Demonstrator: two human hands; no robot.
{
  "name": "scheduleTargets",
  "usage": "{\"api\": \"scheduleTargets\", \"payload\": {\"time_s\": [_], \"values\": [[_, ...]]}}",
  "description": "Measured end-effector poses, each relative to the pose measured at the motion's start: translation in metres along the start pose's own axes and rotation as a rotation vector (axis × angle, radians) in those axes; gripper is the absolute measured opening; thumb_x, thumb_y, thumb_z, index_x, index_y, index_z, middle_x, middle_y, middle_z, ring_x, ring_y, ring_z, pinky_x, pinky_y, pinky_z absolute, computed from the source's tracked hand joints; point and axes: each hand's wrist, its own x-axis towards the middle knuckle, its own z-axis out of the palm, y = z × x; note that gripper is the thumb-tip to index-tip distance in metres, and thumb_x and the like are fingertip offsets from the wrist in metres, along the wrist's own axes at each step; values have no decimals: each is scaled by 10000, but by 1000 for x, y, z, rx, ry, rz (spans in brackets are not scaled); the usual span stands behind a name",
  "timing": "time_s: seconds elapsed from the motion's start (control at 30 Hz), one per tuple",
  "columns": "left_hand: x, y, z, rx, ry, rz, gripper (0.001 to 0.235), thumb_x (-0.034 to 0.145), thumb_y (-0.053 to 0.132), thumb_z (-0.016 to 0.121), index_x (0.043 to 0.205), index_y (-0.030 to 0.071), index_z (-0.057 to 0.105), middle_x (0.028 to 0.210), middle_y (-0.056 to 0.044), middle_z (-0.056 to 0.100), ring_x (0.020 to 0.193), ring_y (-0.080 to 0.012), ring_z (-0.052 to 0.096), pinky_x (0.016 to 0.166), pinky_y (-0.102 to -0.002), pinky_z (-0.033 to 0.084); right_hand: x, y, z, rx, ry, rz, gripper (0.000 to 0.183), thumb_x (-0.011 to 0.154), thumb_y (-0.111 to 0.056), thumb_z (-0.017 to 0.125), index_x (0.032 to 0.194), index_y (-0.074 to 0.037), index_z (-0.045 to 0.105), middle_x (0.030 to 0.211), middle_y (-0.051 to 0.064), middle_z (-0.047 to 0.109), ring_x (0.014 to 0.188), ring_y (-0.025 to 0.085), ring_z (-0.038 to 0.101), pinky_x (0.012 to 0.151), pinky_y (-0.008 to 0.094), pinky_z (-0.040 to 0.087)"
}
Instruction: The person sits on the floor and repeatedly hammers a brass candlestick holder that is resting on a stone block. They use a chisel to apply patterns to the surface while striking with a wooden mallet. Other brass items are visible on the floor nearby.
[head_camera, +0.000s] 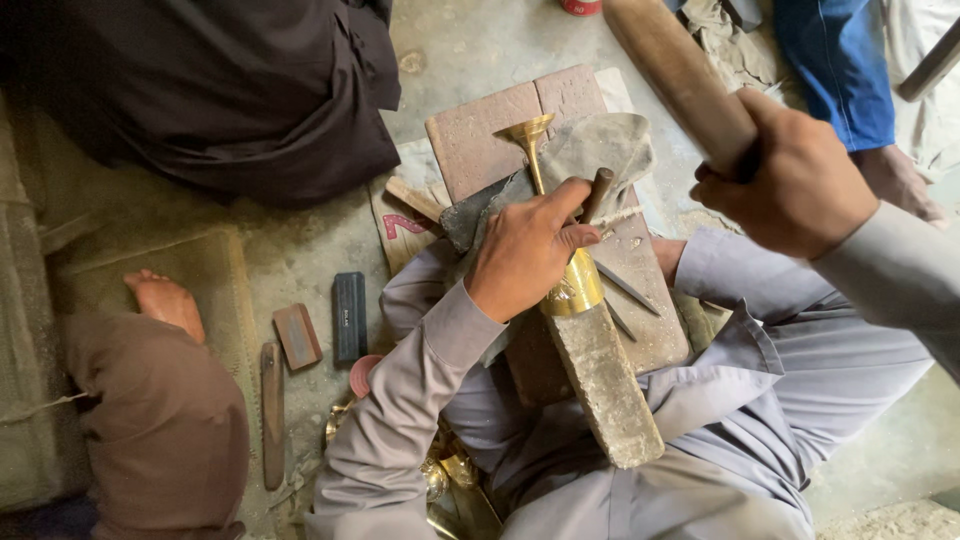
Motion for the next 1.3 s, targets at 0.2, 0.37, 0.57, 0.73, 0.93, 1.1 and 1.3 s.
{"api": "scheduleTargets", "payload": {"time_s": [0.2,0.37,0.57,0.73,0.93,1.1,1.3], "values": [[-5,-1,0,-78,55,-49,357,913,251,753,1172,71,585,825,-156,699,736,-331,724,611,-440,520,8,-11,1,140,31,-145,408,797,-232,781,1114,-64,586,843,110,675,712,255,684,618,401,560],[-10,-3,4,-79,41,-60,335,940,264,758,1161,70,598,838,-160,700,761,-349,728,635,-443,526,10,-10,3,-209,27,-219,269,879,-205,744,1072,-60,625,796,120,670,657,261,662,564,413,530],[-13,-5,7,-68,55,-109,378,931,331,731,1169,67,601,856,-168,714,784,-360,736,634,-442,528,10,-7,4,-270,-24,-200,257,943,-254,688,1113,-80,607,785,103,671,604,244,660,519,384,540],[-18,-5,7,-41,94,-95,390,956,376,713,1159,63,602,853,-168,705,755,-341,731,636,-433,527,8,-11,-2,-509,-136,-94,115,1017,-213,616,1080,-117,619,737,100,669,568,285,663,501,428,530],[-27,0,5,-83,121,-102,369,999,393,669,1152,66,593,834,-130,701,734,-310,721,614,-414,525,-3,-25,-11,-403,37,-205,132,922,-146,668,1031,-79,636,733,130,654,572,321,626,516,477,494],[-32,0,6,-69,127,-136,347,1013,379,672,1031,53,555,763,-92,686,685,-293,699,622,-413,519,-17,-48,-23,-502,158,-337,196,914,-196,701,1038,-52,653,826,105,683,652,294,657,559,412,501],[-30,4,6,-243,226,-289,338,1026,383,627,1031,54,547,763,-42,722,703,-148,788,576,-286,605,-37,-58,-38,-759,94,-195,300,849,-203,779,1137,-132,732,876,85,706,625,203,654,629,349,538]]}}
